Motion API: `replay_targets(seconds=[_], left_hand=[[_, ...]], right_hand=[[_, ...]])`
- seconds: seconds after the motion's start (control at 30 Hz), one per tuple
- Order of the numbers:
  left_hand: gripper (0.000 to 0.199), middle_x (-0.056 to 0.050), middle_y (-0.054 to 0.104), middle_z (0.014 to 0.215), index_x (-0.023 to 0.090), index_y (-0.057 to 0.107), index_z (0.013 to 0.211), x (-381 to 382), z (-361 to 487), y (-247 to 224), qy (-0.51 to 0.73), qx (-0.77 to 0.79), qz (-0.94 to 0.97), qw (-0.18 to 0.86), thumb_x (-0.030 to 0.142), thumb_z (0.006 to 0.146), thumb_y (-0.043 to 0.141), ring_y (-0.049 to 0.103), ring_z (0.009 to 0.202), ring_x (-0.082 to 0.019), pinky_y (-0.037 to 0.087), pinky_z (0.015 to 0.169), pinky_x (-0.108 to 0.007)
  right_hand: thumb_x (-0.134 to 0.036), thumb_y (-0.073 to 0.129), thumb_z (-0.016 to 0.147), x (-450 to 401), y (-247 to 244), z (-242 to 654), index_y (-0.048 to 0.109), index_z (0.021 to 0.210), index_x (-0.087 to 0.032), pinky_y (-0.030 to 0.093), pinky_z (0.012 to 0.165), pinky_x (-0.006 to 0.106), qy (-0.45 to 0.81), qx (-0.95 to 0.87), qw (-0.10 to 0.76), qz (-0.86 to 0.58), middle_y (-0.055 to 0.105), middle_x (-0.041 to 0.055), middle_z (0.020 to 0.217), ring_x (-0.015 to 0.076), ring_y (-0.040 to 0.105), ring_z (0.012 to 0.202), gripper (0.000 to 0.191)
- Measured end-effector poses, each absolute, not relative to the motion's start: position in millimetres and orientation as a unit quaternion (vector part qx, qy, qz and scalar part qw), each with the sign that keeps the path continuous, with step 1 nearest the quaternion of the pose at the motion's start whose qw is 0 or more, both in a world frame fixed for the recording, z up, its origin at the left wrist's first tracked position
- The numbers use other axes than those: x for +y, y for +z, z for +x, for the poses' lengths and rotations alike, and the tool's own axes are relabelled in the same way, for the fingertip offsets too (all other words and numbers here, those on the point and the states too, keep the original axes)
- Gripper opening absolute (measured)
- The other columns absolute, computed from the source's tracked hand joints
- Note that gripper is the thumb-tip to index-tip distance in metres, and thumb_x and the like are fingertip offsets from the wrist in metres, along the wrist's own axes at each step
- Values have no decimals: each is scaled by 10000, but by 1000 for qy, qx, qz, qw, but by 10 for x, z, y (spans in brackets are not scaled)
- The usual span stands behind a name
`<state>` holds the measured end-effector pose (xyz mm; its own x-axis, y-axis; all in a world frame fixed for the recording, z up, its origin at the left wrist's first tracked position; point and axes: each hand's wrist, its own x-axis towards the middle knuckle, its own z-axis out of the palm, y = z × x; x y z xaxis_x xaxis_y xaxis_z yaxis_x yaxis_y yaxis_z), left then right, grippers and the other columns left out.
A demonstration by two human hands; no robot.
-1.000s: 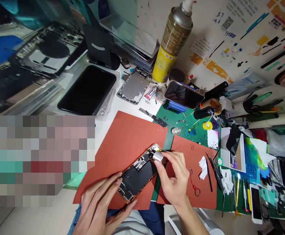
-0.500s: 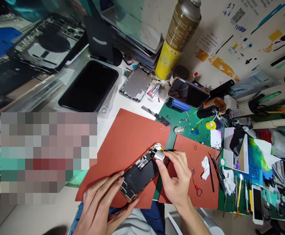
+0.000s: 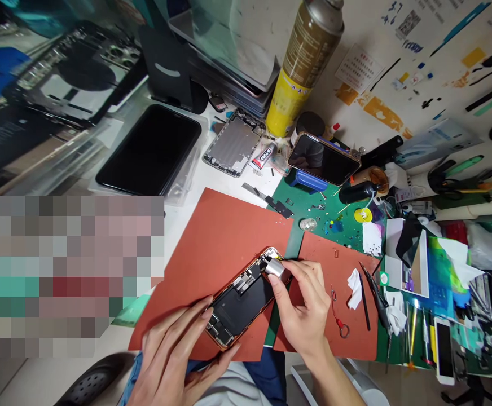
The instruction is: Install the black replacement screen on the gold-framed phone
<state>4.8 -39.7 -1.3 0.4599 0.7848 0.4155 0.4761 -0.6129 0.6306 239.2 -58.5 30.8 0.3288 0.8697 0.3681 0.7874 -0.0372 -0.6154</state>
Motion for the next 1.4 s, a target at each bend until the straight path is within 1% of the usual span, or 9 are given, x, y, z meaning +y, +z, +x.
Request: replay_targets(seconds=[0.2, 0.4, 0.73, 0.87, 1.1, 1.23, 1.4], left_hand=[[665, -249, 756, 1324, 44, 601, 1469, -397, 54, -23, 352, 383, 827, 213, 167, 886, 896, 686, 1249, -339, 567, 997, -450], [672, -242, 763, 1309, 56, 595, 1490, -394, 64, -43, 358, 384, 824, 212, 180, 897, 887, 689, 1234, -337, 560, 989, -452], [605, -243, 775, 1278, 55, 628, 1416, -381, 61, -48, 352, 386, 830, 196, 189, 890, 895, 699, 1202, -333, 560, 975, -454], [575, -244, 777, 1270, 54, 640, 1391, -380, 62, -50, 354, 386, 829, 196, 201, 895, 892, 698, 1200, -330, 553, 982, -453], [644, -214, 786, 1274, 98, 604, 1464, -388, 53, -55, 351, 395, 827, 192, 227, 902, 891, 708, 1192, -311, 560, 985, -432], [681, -208, 786, 1273, 110, 587, 1492, -386, 44, -60, 348, 394, 829, 192, 208, 892, 894, 717, 1187, -312, 562, 987, -429], [655, -220, 783, 1268, 89, 604, 1457, -382, 48, -68, 347, 390, 831, 191, 206, 885, 900, 712, 1177, -316, 561, 978, -434]], right_hand=[[-101, 807, 975, -569, 318, 2392, 750, 1225, -233, 579, 850, 391, 47, -582, 386, -714, 791, 50, 1041, 223, 677, 972, 289], [-97, 810, 972, -560, 308, 2388, 746, 1231, -233, 578, 854, 396, 41, -581, 386, -715, 791, 51, 1043, 225, 674, 968, 299], [-127, 818, 973, -559, 299, 2396, 754, 1222, -247, 586, 845, 401, 34, -570, 382, -727, 794, 49, 1043, 231, 684, 967, 284], [-133, 817, 976, -593, 301, 2397, 756, 1221, -246, 581, 839, 399, 51, -559, 392, -729, 786, 47, 1035, 229, 682, 967, 276], [-137, 819, 977, -625, 320, 2365, 764, 1211, -243, 584, 831, 407, 79, -556, 399, -725, 786, 51, 1021, 229, 680, 960, 263], [-134, 817, 976, -604, 323, 2353, 765, 1203, -244, 587, 824, 416, 81, -555, 399, -725, 787, 55, 1015, 234, 681, 957, 258], [-144, 815, 979, -587, 322, 2345, 765, 1196, -246, 590, 805, 417, 72, -557, 399, -724, 788, 54, 994, 241, 686, 936, 246]])
